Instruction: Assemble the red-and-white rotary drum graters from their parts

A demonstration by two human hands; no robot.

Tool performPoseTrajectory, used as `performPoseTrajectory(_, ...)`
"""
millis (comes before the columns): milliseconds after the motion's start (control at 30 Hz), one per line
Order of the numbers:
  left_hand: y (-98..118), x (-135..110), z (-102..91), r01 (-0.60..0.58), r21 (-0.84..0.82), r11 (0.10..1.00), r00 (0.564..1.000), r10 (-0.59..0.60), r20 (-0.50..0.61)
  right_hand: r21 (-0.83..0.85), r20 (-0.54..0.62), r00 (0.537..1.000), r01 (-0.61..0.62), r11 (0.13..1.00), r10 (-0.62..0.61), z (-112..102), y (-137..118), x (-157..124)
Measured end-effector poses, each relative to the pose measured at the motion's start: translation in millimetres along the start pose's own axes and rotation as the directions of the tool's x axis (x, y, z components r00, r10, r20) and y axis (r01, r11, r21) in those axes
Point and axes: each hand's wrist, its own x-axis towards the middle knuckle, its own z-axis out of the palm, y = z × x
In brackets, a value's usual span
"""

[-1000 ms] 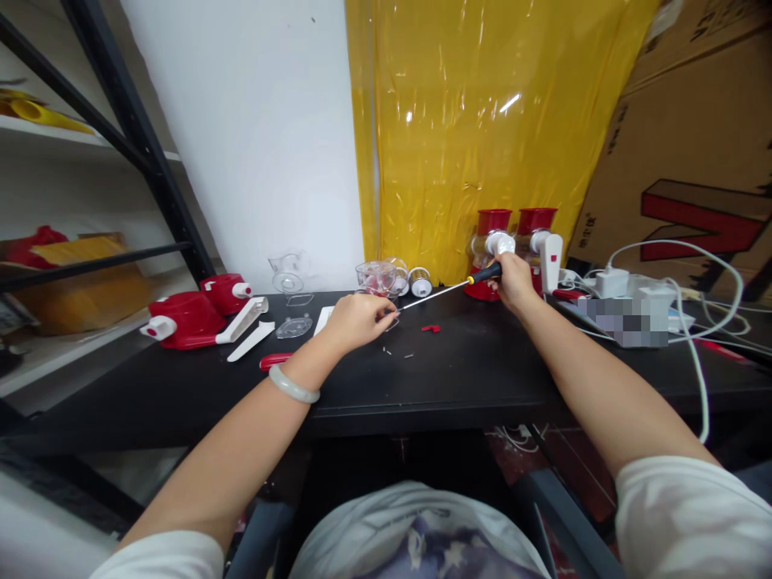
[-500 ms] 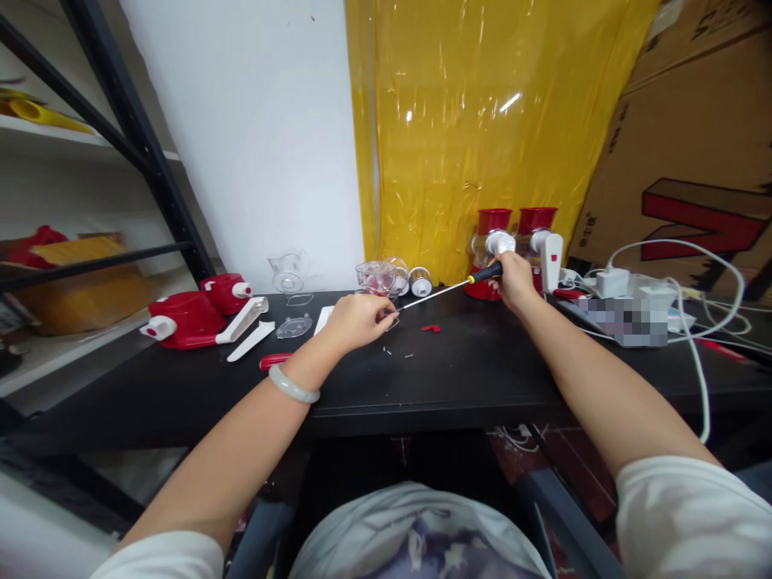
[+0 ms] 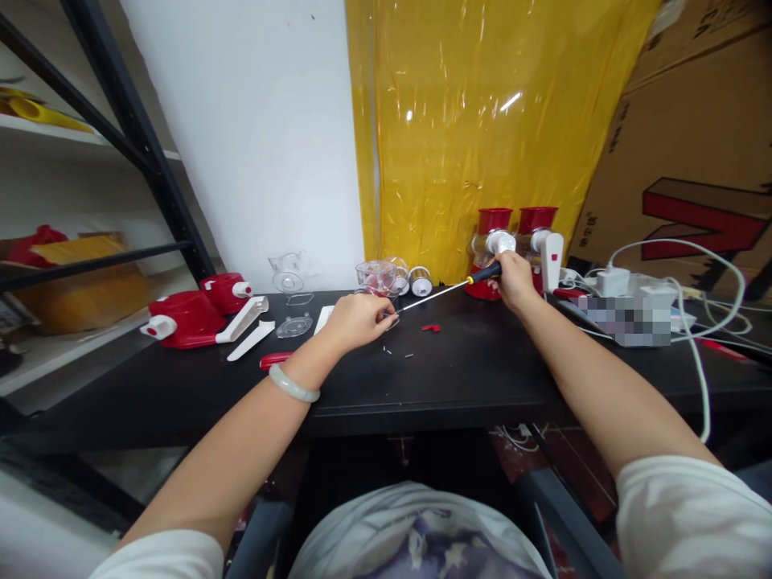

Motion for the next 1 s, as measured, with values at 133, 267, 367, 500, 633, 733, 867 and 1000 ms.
performPoseTrajectory(133, -0.3, -0.5, 0.5, 0.002, 0.009, 1.000, 1.000, -0.002, 0.010, -0.021, 0.005, 1.000, 0.009, 1.000, -0.009, 0.5, -1.6, -2.0)
performPoseTrajectory(267, -0.1, -0.2, 1.0, 0.002, 0.016, 1.000, 1.000, -0.002, 0.022, -0.040, -0.003, 1.000, 0.006, 0.999, -0.006, 0.8, -2.3, -2.7)
performPoseTrajectory(367, 0.0, 0.2, 0.8, 0.003, 0.018, 1.000, 1.000, -0.003, 0.023, -0.043, 0.006, 1.000, 0.006, 0.999, -0.006, 0.8, -2.3, -2.6)
performPoseTrajectory(500, 0.0, 0.0, 0.2, 0.006, 0.012, 1.000, 1.000, -0.006, 0.027, -0.062, 0.003, 1.000, 0.004, 0.998, -0.004, 1.4, -3.5, -3.3)
performPoseTrajectory(633, 0.3, -0.2, 0.0, 0.006, 0.010, 1.000, 0.999, -0.007, 0.032, -0.076, -0.005, 1.000, 0.003, 0.997, -0.003, 2.5, -5.6, -5.7)
performPoseTrajectory(733, 0.6, -0.1, 0.1, 0.008, 0.017, 1.000, 0.999, -0.009, 0.040, -0.077, 0.001, 1.000, 0.017, 0.997, -0.017, 2.5, -5.6, -6.4)
performPoseTrajectory(867, 0.5, 0.0, 0.4, 0.009, 0.020, 1.000, 0.999, -0.010, 0.053, -0.077, -0.013, 1.000, 0.022, 0.997, -0.023, 2.0, -2.2, -4.0)
performPoseTrajectory(1000, 0.1, 0.2, 1.0, 0.018, 0.010, 1.000, 0.999, -0.018, 0.049, -0.047, -0.010, 0.999, 0.035, 0.998, -0.035, 1.5, 2.0, -0.8)
